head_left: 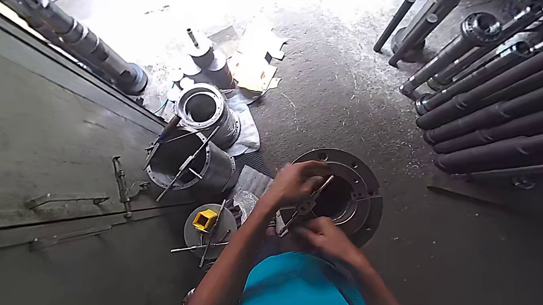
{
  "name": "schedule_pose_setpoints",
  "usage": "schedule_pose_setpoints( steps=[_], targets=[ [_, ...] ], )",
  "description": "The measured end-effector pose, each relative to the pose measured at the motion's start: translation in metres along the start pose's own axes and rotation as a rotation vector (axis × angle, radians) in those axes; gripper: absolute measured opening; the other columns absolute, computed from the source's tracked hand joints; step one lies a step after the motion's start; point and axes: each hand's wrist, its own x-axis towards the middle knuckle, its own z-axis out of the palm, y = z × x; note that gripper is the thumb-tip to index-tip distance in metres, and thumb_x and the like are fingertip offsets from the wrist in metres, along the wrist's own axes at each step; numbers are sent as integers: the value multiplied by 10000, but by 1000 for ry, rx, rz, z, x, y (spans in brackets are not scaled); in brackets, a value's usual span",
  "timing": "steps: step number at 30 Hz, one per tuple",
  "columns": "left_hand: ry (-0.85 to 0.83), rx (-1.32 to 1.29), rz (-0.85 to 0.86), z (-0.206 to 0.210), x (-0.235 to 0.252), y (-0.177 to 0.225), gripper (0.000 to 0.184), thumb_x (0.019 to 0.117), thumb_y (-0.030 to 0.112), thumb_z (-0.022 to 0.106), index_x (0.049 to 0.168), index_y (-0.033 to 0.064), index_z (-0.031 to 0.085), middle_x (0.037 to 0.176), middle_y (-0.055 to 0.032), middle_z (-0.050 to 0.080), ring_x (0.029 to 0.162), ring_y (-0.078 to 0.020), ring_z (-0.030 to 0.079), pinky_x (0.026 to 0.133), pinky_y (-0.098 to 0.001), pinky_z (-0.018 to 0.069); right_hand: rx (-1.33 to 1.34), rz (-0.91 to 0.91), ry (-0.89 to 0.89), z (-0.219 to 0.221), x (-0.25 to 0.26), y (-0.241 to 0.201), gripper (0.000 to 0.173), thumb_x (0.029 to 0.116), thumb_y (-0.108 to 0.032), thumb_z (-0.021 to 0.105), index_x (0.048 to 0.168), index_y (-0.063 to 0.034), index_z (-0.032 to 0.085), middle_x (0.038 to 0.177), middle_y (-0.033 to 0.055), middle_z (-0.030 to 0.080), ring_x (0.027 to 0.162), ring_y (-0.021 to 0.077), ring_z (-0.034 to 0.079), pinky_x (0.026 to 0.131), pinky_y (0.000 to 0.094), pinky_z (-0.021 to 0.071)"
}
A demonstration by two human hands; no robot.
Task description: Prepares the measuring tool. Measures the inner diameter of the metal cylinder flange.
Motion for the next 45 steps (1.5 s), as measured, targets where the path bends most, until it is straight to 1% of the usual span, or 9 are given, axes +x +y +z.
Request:
schedule_pose_setpoints(
  steps=[6,13,17,22,24,27,30,38,45],
  targets=[
    [189,-346,-195,11,-139,-39,364,995,253,648,1305,62,654,1004,-14,767,723,-69,697,622,-274,590,-424,-509,706,-80,5,0,257,1008,-240,581,1100,-99,775,1021,38,759,778,112,692,702,333,588],
    [511,-618,-206,70,-158,-31,200,959,20,644,1138,-20,724,974,-70,775,686,-107,708,609,-267,606,-712,-308,416,-97,38,-1,450,1067,-389,444,827,-92,680,684,75,632,695,263,659,639,516,504],
    [631,-726,-328,42,-121,-33,192,984,38,628,1142,-44,698,908,-82,756,567,-104,660,518,-267,581,-624,-192,370,-81,-7,13,486,1073,-385,385,950,-79,743,738,75,700,695,249,693,667,513,547],
    [188,-430,-280,-10,-9,-16,191,999,136,658,1122,5,724,870,-79,730,638,-112,643,636,-310,567,-202,-39,-61,-22,-30,10,423,1093,-290,402,1030,-35,735,768,21,738,650,131,697,698,383,609],
    [-155,-162,-102,-8,40,-5,190,985,163,674,1092,37,768,964,-77,774,855,-159,722,864,-429,576,16,-34,-5,18,-7,1,396,1095,-238,424,980,1,717,761,37,741,631,113,691,661,328,605],
    [-426,233,4,11,64,34,135,966,221,676,991,144,785,890,-18,766,830,-195,716,774,-506,558,241,-21,170,55,16,-18,330,1093,-183,447,1043,3,714,754,27,728,621,87,674,627,287,590],
    [-229,329,-35,4,26,38,167,943,230,660,1072,223,765,913,-44,736,863,-278,702,720,-600,549,73,-48,120,27,4,-17,292,1069,-176,481,1094,-26,730,822,26,741,689,98,697,685,309,608],
    [134,-422,-115,16,-142,-43,384,966,185,685,1296,-6,639,1065,-63,760,806,-123,722,678,-293,613,-569,-368,690,-94,19,-1,234,1015,-283,607,1065,-139,784,1038,76,731,893,245,706,762,512,584],
    [553,-557,-70,45,-131,-35,189,969,-32,596,1133,-82,674,975,-95,759,692,-137,709,617,-289,620,-668,-129,614,-79,-3,8,451,1065,-394,480,735,-125,627,592,73,573,584,286,626,508,509,454]
  ],
)
